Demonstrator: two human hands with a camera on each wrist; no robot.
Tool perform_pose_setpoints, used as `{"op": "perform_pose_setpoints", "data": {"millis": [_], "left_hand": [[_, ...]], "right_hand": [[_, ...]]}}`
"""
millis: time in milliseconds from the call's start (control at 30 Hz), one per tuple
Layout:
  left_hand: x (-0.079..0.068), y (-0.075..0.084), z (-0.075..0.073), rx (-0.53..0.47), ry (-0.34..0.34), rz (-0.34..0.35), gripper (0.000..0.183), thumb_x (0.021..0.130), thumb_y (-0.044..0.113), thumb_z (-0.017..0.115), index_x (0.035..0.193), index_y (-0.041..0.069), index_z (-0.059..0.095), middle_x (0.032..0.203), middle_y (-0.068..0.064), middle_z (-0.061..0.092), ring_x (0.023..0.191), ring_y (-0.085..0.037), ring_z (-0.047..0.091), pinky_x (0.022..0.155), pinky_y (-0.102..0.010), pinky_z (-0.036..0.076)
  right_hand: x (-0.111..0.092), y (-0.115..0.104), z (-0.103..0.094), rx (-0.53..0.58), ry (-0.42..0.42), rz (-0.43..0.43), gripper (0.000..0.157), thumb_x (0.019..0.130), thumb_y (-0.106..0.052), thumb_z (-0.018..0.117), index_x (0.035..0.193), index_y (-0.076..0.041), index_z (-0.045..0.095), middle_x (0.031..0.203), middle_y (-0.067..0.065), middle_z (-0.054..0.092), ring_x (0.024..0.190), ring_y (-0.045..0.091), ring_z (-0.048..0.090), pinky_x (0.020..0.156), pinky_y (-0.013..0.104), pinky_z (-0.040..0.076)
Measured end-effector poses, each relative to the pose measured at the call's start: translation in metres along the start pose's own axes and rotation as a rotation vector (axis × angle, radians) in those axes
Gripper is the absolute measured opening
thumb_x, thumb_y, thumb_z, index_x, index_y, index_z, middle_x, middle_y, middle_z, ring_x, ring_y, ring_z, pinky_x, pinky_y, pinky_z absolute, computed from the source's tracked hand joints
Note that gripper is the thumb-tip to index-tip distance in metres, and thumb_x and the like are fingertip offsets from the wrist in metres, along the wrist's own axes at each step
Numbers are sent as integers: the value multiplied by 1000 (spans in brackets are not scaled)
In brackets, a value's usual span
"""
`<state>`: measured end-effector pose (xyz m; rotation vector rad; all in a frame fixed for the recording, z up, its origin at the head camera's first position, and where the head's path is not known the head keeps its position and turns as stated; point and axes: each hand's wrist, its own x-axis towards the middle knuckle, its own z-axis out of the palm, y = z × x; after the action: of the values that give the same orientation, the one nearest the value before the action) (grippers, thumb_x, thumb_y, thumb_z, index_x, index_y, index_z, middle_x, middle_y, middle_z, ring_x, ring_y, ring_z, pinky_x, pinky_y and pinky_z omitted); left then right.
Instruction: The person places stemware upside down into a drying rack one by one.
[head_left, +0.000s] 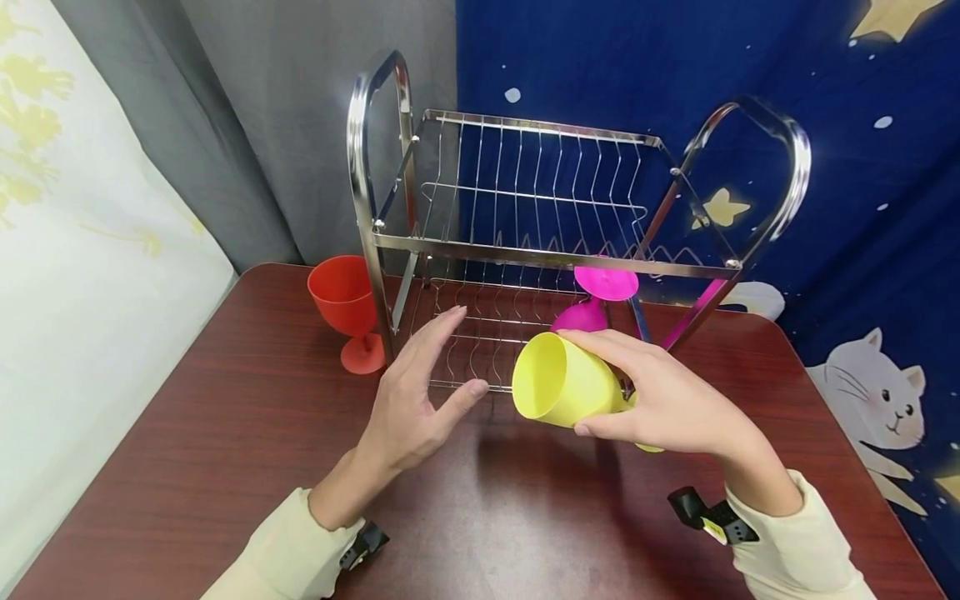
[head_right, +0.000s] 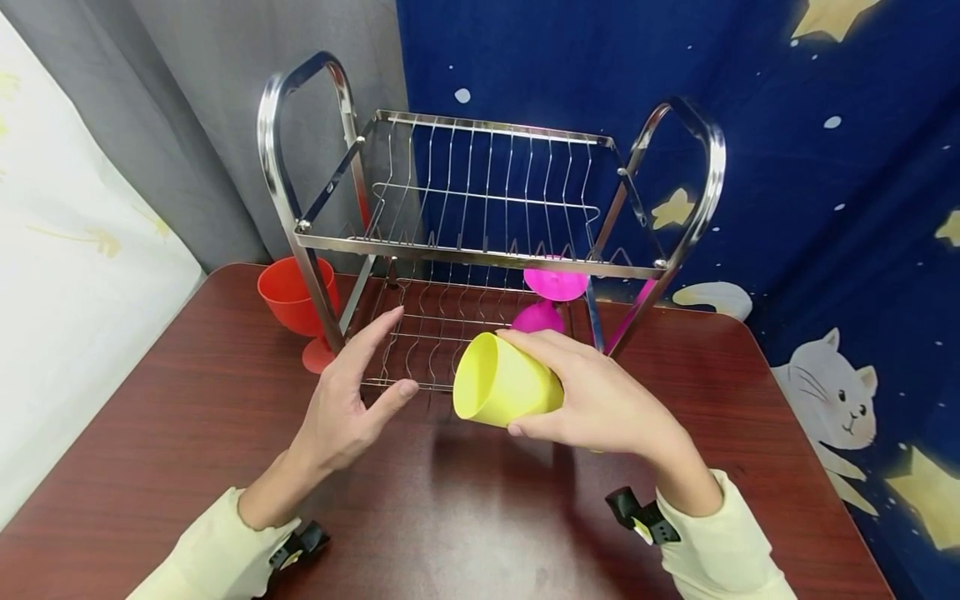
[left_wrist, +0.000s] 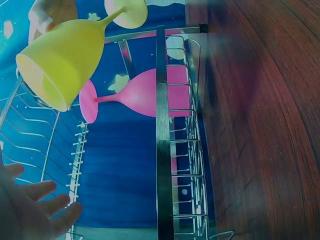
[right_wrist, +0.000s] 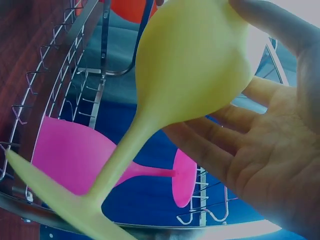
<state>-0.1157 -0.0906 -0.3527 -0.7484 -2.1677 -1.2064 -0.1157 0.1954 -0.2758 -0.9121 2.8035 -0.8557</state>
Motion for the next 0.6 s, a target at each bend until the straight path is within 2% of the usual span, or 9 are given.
{"op": "perform_pose_setpoints", "data": {"millis": [400, 600], "left_hand": [[2, 5, 3, 62, -144, -52, 85, 82, 49, 69, 152, 20, 33, 154, -1, 37, 142, -21, 34, 111, -51, 34], [3, 8, 4, 77, -177, -67, 90, 78, 47, 75, 153, 22, 31, 155, -1, 36, 142, -21, 33, 109, -54, 35]], "right_hand": [[2, -11, 4, -169, 26, -10, 85, 67, -41, 86, 142, -32, 46, 123, -12, 55, 101, 8, 51, 76, 33, 51], [3, -16, 7, -205, 28, 1, 86, 66, -41, 86, 142, -35, 46, 124, -13, 55, 99, 8, 52, 73, 30, 51]]}}
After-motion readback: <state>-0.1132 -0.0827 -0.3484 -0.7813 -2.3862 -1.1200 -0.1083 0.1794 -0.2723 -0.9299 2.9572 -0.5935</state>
